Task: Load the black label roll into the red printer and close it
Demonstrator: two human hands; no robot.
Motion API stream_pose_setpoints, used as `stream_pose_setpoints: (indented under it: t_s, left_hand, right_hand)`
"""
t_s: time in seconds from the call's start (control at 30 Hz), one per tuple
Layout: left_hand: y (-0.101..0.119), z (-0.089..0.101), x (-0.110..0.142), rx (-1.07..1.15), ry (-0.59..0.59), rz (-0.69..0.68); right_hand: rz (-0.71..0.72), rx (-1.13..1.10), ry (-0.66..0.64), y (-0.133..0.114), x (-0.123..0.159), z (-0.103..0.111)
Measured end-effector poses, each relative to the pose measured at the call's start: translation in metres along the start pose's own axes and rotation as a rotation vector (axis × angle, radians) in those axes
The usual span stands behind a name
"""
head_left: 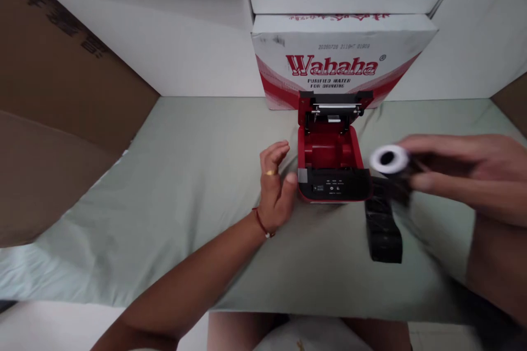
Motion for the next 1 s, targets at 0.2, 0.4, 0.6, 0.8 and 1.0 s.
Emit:
stream_pose_setpoints:
  t_s: [0.2,0.4,0.6,0.8,1.0]
  left_hand:
    - [0.074,-0.012,0.023,-0.253,-0.030,-0.543]
    - [0.084,-0.036,0.027,-0.358,-0.207,-0.555]
    - [0.089,-0.040,0.028,-0.394,-0.226,-0.585]
    - [0.089,-0.039,0.032,-0.431,-0.207,-0.602]
    - [0.099,-0.039,0.035,-0.441,-0.197,-0.642]
  right_hand:
    - [0.264,0.377,-0.127,-0.056,-0.069,-0.083]
    - [0.147,0.745,-0.165,-0.049,-0.081,-0.107]
    - [0.154,0.825,-0.125,-0.056,-0.087,-0.114]
    - [0.125,0.861,-0.072,-0.054,-0.089,-0.116]
    - [0.217,0.306,0.039,-0.068,-0.065,-0.075]
Point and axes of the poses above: each hand's wrist, its own x-axis away from the middle knuckle, its own z-axis out of the back of the hand, y = z × x, the point moved 10 cm from there along -x, towards the middle knuckle, and after that the axes turned 3 degrees about x, right-handed, at the moved point
